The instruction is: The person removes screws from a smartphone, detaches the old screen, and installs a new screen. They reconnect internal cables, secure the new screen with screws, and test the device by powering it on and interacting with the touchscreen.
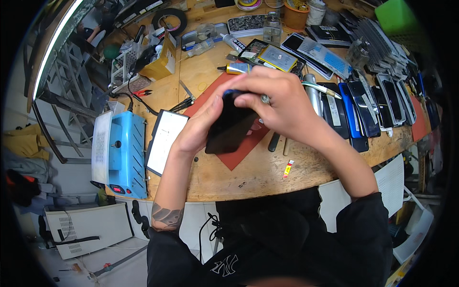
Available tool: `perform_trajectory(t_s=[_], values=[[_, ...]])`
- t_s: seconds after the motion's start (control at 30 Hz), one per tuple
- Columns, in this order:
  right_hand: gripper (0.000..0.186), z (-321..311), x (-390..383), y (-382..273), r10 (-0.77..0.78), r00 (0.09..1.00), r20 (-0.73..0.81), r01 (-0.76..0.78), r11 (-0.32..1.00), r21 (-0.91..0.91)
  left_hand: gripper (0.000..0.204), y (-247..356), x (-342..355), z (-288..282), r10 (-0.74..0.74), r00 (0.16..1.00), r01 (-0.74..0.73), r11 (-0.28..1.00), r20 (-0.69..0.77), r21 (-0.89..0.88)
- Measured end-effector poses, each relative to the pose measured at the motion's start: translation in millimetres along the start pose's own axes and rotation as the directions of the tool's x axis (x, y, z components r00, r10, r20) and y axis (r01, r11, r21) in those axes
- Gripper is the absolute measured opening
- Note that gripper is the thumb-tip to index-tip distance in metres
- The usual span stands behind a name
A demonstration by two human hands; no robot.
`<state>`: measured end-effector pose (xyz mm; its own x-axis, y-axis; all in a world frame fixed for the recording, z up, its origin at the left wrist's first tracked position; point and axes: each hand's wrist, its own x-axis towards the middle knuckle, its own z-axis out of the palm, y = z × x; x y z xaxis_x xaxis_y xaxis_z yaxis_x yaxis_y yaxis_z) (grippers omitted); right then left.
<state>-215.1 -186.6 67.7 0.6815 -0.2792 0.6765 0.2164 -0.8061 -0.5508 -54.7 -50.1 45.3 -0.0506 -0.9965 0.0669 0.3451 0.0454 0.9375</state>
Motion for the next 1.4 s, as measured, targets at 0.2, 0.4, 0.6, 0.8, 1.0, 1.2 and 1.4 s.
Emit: perform_trajectory(t_s=[0.2,0.4,0.6,0.8,1.0,1.2,1.4], values=[[0.034,16.5,18.5,34.5,0.275,0.960,-0.049,-0.274,0.891,-0.363,0.065,-14.7,-12.3,-33.8,0.121,0.985,-0.163,0.885,-0.123,-0.436],[0.036,40.9,-22.4,60.5,0.262,0.938,0.226,-0.145,0.891,-0.430,0.065,-18.0,-19.1,-36.7,0.084,0.977,-0.181,0.805,-0.194,-0.565],[0.025,4.0,-13.6,70.3,0.226,0.962,0.154,-0.134,0.880,-0.455,0.073,-18.9,-10.7,-30.6,0.151,0.962,-0.245,0.842,-0.226,-0.481],[0.022,-101.0,59.3,107.1,0.289,0.954,-0.077,-0.276,0.751,-0.600,0.051,-21.8,-8.5,-26.6,0.062,0.821,-0.139,0.986,-0.567,-0.094],[0.021,-68.6,131.1,141.0,0.101,0.993,0.063,-0.042,0.794,-0.607,0.063,-25.8,-9.9,-28.2,0.161,0.893,-0.152,0.987,-0.420,0.056],[0.021,41.6,179.5,171.2,0.045,0.919,0.391,0.154,0.873,-0.463,0.059,-40.4,-6.7,-35.9,0.156,0.887,-0.136,0.988,-0.435,0.078],[0.024,120.7,228.5,164.4,0.085,0.906,0.416,0.095,0.915,-0.393,0.055,-35.8,-9.6,-25.0,0.084,0.899,-0.102,0.995,-0.430,-0.019]])
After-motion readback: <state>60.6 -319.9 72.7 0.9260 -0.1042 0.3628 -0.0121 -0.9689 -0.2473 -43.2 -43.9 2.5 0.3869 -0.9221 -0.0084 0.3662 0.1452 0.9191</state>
